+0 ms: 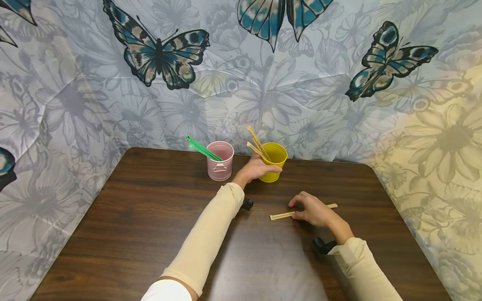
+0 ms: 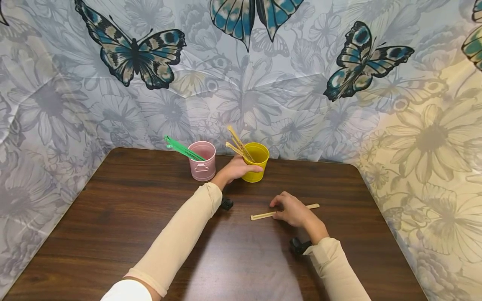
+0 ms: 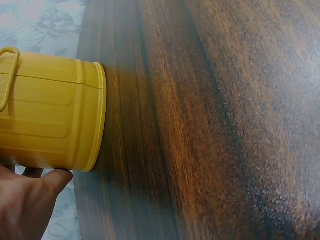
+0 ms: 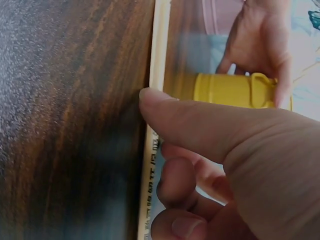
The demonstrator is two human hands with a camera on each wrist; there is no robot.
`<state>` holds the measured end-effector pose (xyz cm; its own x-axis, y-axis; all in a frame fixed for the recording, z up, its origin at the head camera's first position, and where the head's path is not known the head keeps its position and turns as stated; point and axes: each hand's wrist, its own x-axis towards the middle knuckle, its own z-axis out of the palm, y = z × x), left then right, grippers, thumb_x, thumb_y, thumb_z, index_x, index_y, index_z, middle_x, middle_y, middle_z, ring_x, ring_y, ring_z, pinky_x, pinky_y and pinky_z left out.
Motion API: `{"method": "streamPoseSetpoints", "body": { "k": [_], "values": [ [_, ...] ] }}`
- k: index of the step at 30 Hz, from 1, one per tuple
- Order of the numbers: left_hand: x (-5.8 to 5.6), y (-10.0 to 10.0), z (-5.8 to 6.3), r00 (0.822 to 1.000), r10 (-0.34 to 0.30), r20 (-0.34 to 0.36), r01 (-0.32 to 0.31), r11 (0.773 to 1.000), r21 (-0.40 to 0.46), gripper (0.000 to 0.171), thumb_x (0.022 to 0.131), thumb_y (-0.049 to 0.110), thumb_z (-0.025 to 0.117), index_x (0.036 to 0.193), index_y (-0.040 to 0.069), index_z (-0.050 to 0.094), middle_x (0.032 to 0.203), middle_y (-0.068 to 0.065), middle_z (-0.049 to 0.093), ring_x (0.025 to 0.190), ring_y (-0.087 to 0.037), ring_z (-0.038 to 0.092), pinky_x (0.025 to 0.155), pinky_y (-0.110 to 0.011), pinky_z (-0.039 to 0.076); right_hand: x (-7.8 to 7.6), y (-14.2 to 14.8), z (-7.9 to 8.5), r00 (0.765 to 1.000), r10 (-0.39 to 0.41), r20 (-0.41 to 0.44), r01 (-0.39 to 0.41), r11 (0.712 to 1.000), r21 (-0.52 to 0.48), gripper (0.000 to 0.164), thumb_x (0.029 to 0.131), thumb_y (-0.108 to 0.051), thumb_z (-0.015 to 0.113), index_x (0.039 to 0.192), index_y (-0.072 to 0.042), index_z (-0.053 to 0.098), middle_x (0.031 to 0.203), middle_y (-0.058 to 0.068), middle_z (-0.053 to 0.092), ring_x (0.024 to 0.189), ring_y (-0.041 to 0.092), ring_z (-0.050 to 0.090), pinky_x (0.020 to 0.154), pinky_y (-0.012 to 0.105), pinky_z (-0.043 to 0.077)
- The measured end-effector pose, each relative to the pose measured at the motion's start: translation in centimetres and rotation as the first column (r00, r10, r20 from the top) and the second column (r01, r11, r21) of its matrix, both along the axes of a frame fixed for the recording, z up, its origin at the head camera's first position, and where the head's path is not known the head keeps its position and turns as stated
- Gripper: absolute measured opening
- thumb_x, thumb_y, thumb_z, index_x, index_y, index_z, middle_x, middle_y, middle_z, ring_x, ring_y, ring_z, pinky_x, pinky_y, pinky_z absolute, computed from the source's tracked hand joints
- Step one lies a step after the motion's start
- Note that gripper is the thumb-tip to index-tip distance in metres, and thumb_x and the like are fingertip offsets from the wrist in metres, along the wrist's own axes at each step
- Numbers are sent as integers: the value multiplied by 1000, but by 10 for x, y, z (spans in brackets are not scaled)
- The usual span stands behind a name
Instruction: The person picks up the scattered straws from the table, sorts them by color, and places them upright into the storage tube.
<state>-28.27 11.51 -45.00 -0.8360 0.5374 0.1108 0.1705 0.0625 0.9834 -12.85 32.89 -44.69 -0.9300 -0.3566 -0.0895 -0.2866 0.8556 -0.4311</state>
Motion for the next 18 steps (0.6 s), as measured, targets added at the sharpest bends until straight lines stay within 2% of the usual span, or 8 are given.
{"method": "streamPoseSetpoints", "body": {
  "k": [9,18],
  "values": [
    [0,-1,0,1000,2,-10,-2,1000,-8,74,81,19,86,144,12,49,137,-13,60,124,-27,59,109,-38,47,1,-9,-5,1000,-7,-24,6,1000,-9,13,84,-12,82,91,-16,71,100,3,58,90,19,59,81,37,51],
    [-1,-2,-1,1000,9,4,-9,998,-63,69,82,26,86,141,16,53,135,-7,59,121,-20,59,108,-38,49,2,-19,-1,1000,6,-24,-6,1000,-7,14,86,-11,81,85,-18,69,98,1,54,89,19,59,80,35,51]
  ]
}}
